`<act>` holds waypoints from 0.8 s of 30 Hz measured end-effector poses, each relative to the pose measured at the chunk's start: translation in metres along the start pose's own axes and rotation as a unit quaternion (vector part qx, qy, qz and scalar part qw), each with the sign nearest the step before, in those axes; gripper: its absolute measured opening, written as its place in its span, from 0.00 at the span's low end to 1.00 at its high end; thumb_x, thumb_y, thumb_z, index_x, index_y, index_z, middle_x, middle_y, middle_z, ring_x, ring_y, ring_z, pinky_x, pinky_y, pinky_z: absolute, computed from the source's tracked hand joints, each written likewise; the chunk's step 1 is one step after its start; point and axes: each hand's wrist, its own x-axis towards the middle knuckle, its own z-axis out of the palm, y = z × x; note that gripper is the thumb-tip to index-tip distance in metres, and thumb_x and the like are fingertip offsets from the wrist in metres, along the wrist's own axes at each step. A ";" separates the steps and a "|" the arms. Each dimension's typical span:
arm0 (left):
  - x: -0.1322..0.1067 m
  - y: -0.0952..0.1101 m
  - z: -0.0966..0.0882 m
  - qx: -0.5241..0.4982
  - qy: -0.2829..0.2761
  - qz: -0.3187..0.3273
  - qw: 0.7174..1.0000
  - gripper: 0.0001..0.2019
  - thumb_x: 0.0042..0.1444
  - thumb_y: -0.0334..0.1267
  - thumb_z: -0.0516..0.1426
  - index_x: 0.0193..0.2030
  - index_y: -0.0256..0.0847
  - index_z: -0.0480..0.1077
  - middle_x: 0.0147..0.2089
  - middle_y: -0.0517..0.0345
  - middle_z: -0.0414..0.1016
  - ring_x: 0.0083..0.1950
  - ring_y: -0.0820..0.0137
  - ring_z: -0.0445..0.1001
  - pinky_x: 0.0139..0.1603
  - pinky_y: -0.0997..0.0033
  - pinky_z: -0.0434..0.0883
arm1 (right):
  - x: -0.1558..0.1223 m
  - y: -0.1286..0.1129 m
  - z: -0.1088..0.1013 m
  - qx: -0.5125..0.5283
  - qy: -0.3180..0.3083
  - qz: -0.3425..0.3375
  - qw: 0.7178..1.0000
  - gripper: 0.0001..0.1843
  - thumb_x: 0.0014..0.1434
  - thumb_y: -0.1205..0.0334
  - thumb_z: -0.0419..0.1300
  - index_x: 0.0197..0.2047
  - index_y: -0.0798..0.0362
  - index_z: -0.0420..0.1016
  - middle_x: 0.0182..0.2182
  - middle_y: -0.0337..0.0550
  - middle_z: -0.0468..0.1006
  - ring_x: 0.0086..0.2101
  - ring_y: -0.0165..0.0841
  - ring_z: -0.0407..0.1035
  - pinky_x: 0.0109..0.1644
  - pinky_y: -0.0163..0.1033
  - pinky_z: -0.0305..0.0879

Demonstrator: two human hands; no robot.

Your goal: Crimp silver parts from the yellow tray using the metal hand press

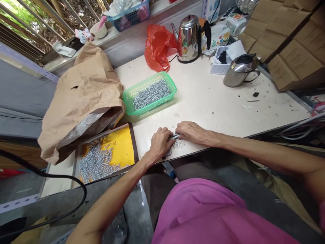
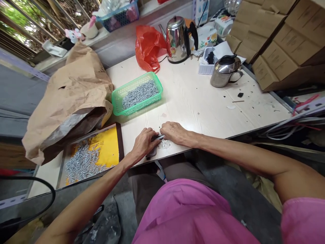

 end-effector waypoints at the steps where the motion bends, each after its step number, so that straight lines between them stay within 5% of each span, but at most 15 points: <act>1: 0.001 -0.001 0.000 -0.001 0.002 0.000 1.000 0.08 0.58 0.42 0.59 0.42 0.41 0.73 0.40 0.53 0.71 0.46 0.62 0.67 0.42 0.65 0.66 | 0.001 0.001 0.002 0.001 -0.001 0.000 1.000 0.05 0.62 0.66 0.58 0.40 0.56 0.75 0.37 0.48 0.74 0.41 0.38 0.67 0.42 0.38 0.60; 5: -0.001 0.001 0.000 0.017 0.010 -0.003 1.000 0.12 0.58 0.42 0.59 0.46 0.40 0.72 0.42 0.51 0.71 0.47 0.60 0.67 0.44 0.63 0.68 | 0.002 0.005 -0.003 -0.018 0.023 -0.010 1.000 0.08 0.61 0.62 0.61 0.42 0.57 0.75 0.39 0.50 0.74 0.43 0.39 0.66 0.44 0.38 0.59; 9: -0.018 0.014 0.012 0.030 0.071 -0.005 0.997 0.18 0.60 0.38 0.57 0.57 0.38 0.65 0.55 0.44 0.69 0.56 0.56 0.66 0.53 0.55 0.70 | 0.000 0.014 -0.018 -0.011 -0.009 -0.060 0.998 0.21 0.58 0.51 0.63 0.49 0.59 0.74 0.43 0.53 0.72 0.43 0.41 0.66 0.44 0.40 0.60; 13: -0.042 0.036 0.036 0.023 0.135 0.052 0.989 0.18 0.64 0.33 0.50 0.61 0.36 0.62 0.66 0.43 0.62 0.68 0.55 0.57 0.64 0.52 0.63 | 0.007 0.023 -0.021 -0.016 0.015 -0.042 0.999 0.13 0.65 0.60 0.55 0.48 0.59 0.74 0.44 0.54 0.73 0.43 0.39 0.66 0.44 0.40 0.58; 18: -0.052 0.050 0.051 -0.020 0.132 0.055 0.990 0.19 0.67 0.39 0.47 0.62 0.35 0.62 0.63 0.46 0.67 0.66 0.55 0.62 0.67 0.47 0.59 | 0.038 0.028 -0.022 -0.090 0.042 0.023 0.995 0.10 0.64 0.64 0.54 0.39 0.56 0.76 0.40 0.50 0.76 0.43 0.41 0.64 0.43 0.42 0.53; 21: -0.048 0.050 0.049 -0.044 0.131 0.053 0.989 0.19 0.67 0.40 0.47 0.61 0.34 0.63 0.63 0.44 0.67 0.66 0.55 0.63 0.66 0.46 0.59 | 0.056 0.010 -0.028 -0.123 0.047 0.029 0.991 0.10 0.64 0.67 0.54 0.40 0.56 0.77 0.40 0.51 0.76 0.43 0.41 0.63 0.42 0.43 0.51; 24: -0.056 0.053 0.045 -0.067 0.147 0.070 0.984 0.19 0.66 0.40 0.50 0.59 0.34 0.64 0.61 0.42 0.68 0.65 0.55 0.64 0.64 0.48 0.63 | 0.064 -0.029 -0.025 -0.107 0.022 -0.109 0.988 0.09 0.63 0.67 0.55 0.39 0.53 0.78 0.39 0.48 0.75 0.41 0.39 0.62 0.39 0.42 0.49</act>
